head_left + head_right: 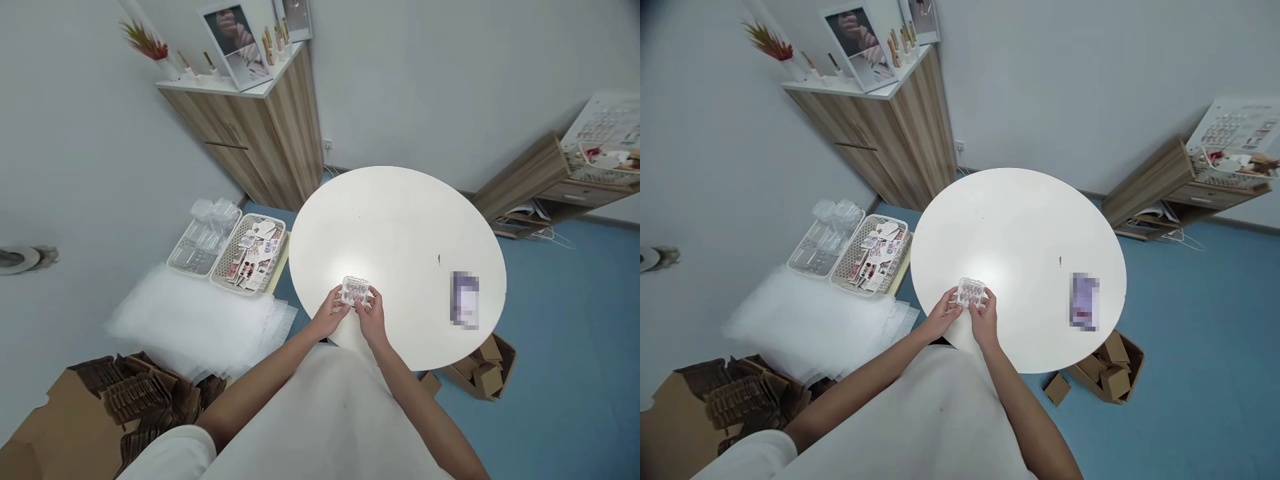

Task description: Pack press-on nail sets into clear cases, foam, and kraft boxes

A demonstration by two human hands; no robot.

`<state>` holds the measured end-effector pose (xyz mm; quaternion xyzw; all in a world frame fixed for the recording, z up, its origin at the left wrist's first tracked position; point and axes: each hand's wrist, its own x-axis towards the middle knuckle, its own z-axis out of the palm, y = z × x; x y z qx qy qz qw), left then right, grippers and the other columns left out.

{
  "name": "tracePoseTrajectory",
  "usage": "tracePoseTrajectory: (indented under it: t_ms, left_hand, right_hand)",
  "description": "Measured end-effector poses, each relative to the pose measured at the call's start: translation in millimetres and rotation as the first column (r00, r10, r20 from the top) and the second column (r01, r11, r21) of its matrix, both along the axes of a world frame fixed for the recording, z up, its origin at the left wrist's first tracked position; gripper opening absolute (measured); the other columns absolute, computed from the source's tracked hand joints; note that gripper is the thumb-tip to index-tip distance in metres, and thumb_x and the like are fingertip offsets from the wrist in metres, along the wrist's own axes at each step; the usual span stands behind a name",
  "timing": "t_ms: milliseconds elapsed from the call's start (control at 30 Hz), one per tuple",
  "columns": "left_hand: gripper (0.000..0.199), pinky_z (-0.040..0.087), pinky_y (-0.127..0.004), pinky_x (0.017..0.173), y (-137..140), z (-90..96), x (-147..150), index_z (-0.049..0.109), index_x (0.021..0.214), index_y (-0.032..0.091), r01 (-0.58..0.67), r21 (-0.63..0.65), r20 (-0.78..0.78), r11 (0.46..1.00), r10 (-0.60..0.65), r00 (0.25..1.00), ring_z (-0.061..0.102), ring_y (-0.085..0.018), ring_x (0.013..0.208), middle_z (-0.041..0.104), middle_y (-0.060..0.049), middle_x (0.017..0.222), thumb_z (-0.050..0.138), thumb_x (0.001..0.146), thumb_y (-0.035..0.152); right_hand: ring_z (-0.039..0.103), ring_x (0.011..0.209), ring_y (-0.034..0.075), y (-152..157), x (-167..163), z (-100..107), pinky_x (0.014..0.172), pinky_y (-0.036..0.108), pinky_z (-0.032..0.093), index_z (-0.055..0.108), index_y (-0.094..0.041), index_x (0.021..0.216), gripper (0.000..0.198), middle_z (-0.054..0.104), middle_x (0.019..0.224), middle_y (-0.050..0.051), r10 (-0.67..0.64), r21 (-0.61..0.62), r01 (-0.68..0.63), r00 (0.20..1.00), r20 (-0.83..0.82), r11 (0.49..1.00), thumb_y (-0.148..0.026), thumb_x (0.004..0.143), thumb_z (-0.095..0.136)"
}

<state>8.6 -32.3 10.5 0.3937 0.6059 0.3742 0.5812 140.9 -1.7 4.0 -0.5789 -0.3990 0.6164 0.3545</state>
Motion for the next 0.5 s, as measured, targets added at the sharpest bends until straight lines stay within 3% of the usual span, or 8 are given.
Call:
tracePoseTrajectory:
  t_ms: [233, 500]
  left_hand:
    - [0.054, 0.045, -0.029, 0.081, -4, -15.1, -67, 0.034, 0.127, 0.024, -0.110, 0.065, -0.178, 0.992, 0.120, 0.977, 0.040, -0.021, 0.111, 0.034, -0.010, 0.123, 0.049, 0.079, 0.043]
    - [0.051, 0.044, -0.031, 0.082, 17, -40.4, -121, 0.040, 0.125, 0.020, -0.154, 0.084, -0.276, 0.984, 0.172, 0.946, 0.046, -0.019, 0.104, 0.041, -0.010, 0.114, 0.046, 0.079, 0.043]
  right_hand:
    - [0.046, 0.102, 0.020, 1, -63, -5, 0.076, 0.033, 0.047, 0.036, -0.026, 0.124, 0.057, 0.042, 0.118, 0.008, 0.112, 0.118, -0.135, 0.977, 0.181, 0.984, -0.038, 0.071, 0.054]
    - [0.049, 0.087, 0.019, 21, -116, -28, 0.073, 0.033, 0.048, 0.035, -0.021, 0.127, 0.060, 0.046, 0.107, 0.008, 0.236, 0.115, -0.300, 0.893, 0.384, 0.947, -0.036, 0.071, 0.053]
